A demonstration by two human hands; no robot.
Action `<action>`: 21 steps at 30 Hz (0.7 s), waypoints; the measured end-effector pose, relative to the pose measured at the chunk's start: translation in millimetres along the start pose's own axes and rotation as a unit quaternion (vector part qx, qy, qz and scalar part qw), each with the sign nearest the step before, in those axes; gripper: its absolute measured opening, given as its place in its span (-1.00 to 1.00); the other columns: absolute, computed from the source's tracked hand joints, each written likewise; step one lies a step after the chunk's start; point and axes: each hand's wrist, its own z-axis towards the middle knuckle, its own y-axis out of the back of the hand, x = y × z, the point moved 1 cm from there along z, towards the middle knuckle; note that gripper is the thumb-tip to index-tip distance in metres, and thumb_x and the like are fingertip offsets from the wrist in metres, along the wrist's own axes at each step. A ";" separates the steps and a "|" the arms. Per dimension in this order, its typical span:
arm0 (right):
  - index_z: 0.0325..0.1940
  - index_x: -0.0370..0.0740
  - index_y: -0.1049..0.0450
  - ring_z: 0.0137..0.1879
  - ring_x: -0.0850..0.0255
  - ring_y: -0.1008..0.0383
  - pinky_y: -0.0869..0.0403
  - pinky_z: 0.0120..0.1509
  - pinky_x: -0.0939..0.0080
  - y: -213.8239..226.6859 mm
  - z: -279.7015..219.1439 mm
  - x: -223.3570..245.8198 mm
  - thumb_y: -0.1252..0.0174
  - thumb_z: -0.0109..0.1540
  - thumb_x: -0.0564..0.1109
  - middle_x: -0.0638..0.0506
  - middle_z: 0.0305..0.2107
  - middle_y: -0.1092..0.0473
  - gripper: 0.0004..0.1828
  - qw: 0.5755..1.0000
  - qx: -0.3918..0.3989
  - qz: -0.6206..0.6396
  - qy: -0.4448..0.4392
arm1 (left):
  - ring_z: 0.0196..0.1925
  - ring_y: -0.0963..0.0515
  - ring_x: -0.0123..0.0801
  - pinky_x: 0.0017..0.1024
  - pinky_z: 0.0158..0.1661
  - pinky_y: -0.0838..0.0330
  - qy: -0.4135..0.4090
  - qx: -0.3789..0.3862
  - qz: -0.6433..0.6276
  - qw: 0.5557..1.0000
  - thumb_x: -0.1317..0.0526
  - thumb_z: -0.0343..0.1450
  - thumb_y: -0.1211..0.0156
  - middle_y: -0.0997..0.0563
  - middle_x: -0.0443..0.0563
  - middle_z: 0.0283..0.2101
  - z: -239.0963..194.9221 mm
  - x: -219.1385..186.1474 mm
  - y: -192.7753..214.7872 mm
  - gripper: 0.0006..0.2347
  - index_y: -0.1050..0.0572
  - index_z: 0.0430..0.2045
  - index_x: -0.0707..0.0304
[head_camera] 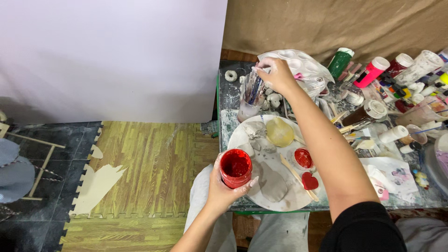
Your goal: The person sits at a low table and paints a small red heart-shaped clay object using a brush and red paint. They dip the brush into a red paint container and apply the paint to the heart, rotating it to cover the surface.
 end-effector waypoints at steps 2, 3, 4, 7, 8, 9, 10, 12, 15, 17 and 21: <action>-0.13 -0.32 -0.50 -0.02 0.11 -0.57 -0.49 0.09 0.09 10.3 -1.1 14.1 -0.28 0.32 -0.14 -0.15 -0.21 -0.56 -0.82 0.993 -0.054 0.034 0.100 | 0.15 -0.56 -0.30 -0.31 0.18 -0.46 -0.003 -0.004 -0.001 1.000 0.30 0.17 -0.60 -0.55 0.07 0.06 -0.2 1.7 1.7 -0.37 -0.37 0.11 0.35; -0.10 -0.33 -0.43 -0.09 0.10 -0.54 -0.48 0.02 0.10 18.3 -3.1 21.1 -0.24 0.37 -0.17 -0.17 -0.23 -0.52 -0.83 0.991 -0.075 0.018 0.106 | 0.16 -0.56 -0.30 -0.32 0.18 -0.47 0.003 -0.005 -0.011 1.000 0.30 0.18 -0.59 -0.54 0.06 0.06 0.2 3.0 0.8 -0.37 -0.36 0.12 0.34; -0.08 -0.34 -0.36 -0.15 0.10 -0.51 -0.47 -0.05 0.12 29.0 -6.0 27.7 -0.20 0.42 -0.19 -0.18 -0.25 -0.48 -0.83 0.989 -0.095 0.003 0.113 | 0.17 -0.56 -0.31 -0.32 0.18 -0.48 0.008 -0.005 -0.021 1.000 0.30 0.18 -0.58 -0.54 0.06 0.07 0.6 4.1 -0.4 -0.37 -0.35 0.12 0.34; 0.02 -0.31 -0.17 -0.27 0.16 -0.50 -0.43 -0.18 0.20 53.4 -18.7 43.9 -0.05 0.50 -0.24 -0.14 -0.31 -0.44 -0.83 0.991 -0.063 0.065 0.094 | 0.16 -0.57 -0.32 -0.31 0.14 -0.55 0.037 0.000 -0.054 0.998 0.30 0.16 -0.59 -0.55 0.06 0.08 -0.1 7.3 -7.4 -0.35 -0.34 0.11 0.34; 0.05 -0.30 -0.11 -0.30 0.20 -0.50 -0.42 -0.21 0.24 58.0 -22.6 47.8 0.01 0.51 -0.26 -0.12 -0.33 -0.43 -0.82 0.990 -0.038 0.104 0.082 | 0.17 -0.57 -0.32 -0.32 0.15 -0.54 0.034 0.003 -0.053 0.998 0.30 0.16 -0.59 -0.55 0.06 0.09 -0.9 7.4 -9.5 -0.35 -0.33 0.13 0.33; 0.06 -0.30 -0.10 -0.28 0.20 -0.52 -0.43 -0.19 0.25 62.3 -26.0 50.9 0.01 0.51 -0.28 -0.11 -0.32 -0.45 -0.82 0.990 -0.050 0.085 0.100 | 0.18 -0.56 -0.32 -0.32 0.16 -0.54 0.029 0.007 -0.052 0.998 0.31 0.16 -0.59 -0.55 0.07 0.09 -1.4 7.5 -12.0 -0.34 -0.33 0.14 0.33; 0.07 -0.30 -0.09 -0.26 0.21 -0.53 -0.44 -0.18 0.26 65.9 -29.6 52.6 0.01 0.51 -0.31 -0.10 -0.31 -0.46 -0.81 0.989 -0.061 0.065 0.118 | 0.18 -0.56 -0.31 -0.32 0.16 -0.53 0.024 0.010 -0.051 0.998 0.31 0.16 -0.58 -0.54 0.07 0.10 -2.3 7.2 -14.2 -0.33 -0.32 0.15 0.33; 0.08 -0.29 -0.07 -0.22 0.23 -0.55 -0.49 -0.16 0.28 70.6 -32.4 52.4 0.04 0.51 -0.34 -0.10 -0.28 -0.47 -0.81 0.986 -0.080 0.067 0.132 | 0.18 -0.58 -0.29 -0.30 0.17 -0.54 0.031 0.023 -0.060 0.997 0.31 0.16 -0.58 -0.56 0.08 0.09 -3.4 6.0 -16.3 -0.35 -0.35 0.14 0.35; 0.10 -0.28 -0.03 -0.16 0.23 -0.56 -0.56 -0.12 0.29 73.6 -37.5 45.0 0.10 0.53 -0.37 -0.15 -0.25 -0.44 -0.82 0.977 -0.096 0.142 0.130 | 0.17 -0.59 -0.29 -0.30 0.17 -0.53 0.030 0.019 -0.028 0.999 0.30 0.16 -0.59 -0.57 0.08 0.08 -6.2 5.2 -16.5 -0.35 -0.36 0.13 0.35; 0.15 -0.28 0.00 -0.11 0.19 -0.54 -0.56 -0.04 0.25 76.4 -44.4 39.9 0.14 0.56 -0.39 -0.21 -0.25 -0.39 -0.81 0.962 -0.105 0.203 0.153 | 0.17 -0.58 -0.29 -0.31 0.17 -0.52 0.029 0.012 -0.017 0.999 0.30 0.15 -0.60 -0.57 0.08 0.08 -8.2 5.4 -16.7 -0.34 -0.36 0.13 0.34; 0.09 -0.29 0.00 -0.18 0.18 -0.56 -0.56 -0.12 0.25 84.9 -56.0 34.2 0.16 0.55 -0.38 -0.25 -0.22 -0.41 -0.84 0.970 -0.105 0.182 0.126 | 0.17 -0.57 -0.30 -0.31 0.18 -0.50 0.024 0.012 -0.034 0.999 0.31 0.16 -0.59 -0.57 0.07 0.08 -8.5 5.9 -17.1 -0.34 -0.35 0.14 0.33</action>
